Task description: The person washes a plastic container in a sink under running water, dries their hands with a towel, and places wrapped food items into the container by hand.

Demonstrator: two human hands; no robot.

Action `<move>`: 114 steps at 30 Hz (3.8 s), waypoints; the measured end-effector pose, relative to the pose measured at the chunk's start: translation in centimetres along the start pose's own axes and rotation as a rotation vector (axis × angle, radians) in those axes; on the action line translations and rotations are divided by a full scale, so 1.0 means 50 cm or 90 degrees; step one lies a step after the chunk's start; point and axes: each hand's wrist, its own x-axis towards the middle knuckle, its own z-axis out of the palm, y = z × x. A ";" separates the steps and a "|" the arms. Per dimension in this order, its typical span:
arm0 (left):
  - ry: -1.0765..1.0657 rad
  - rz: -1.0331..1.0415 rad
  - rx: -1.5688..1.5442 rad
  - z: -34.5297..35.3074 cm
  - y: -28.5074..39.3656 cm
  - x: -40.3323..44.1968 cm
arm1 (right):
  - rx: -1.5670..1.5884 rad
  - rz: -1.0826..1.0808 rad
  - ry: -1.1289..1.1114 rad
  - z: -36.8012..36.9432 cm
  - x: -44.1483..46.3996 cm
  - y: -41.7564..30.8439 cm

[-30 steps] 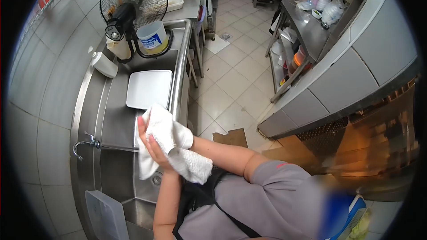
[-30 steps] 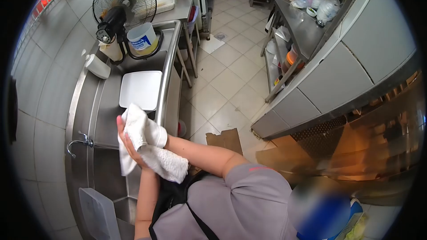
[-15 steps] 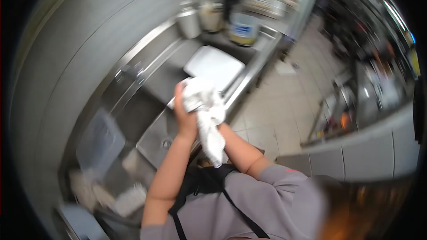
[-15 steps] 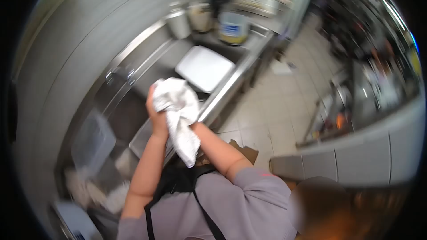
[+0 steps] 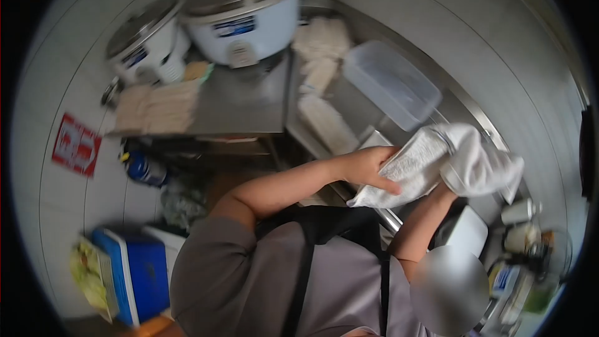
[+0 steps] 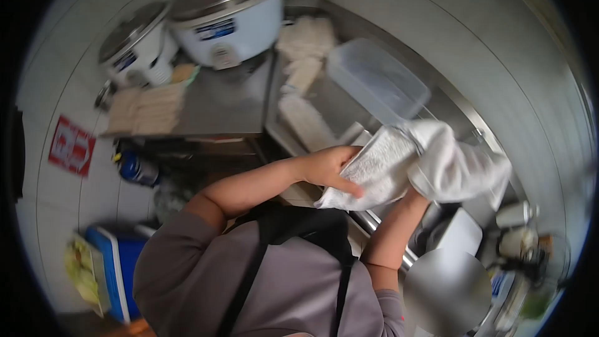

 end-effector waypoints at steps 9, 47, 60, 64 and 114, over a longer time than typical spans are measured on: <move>0.576 0.574 0.601 -0.311 0.236 -0.242 | 0.012 -0.165 -0.217 0.416 0.066 -0.151; 1.264 0.148 -0.422 -0.547 -0.074 -1.028 | -0.052 -0.626 -0.897 1.286 -0.488 -0.118; 1.182 0.213 -0.423 -0.513 -0.090 -1.024 | 0.232 -0.331 -1.037 1.297 -0.566 -0.089; 1.034 0.356 -0.419 -0.495 -0.039 -0.988 | 0.211 -0.026 -1.029 1.272 -0.491 -0.168; 0.384 -0.017 0.698 -0.654 -0.348 0.208 | 0.031 0.591 -0.770 0.519 0.424 0.666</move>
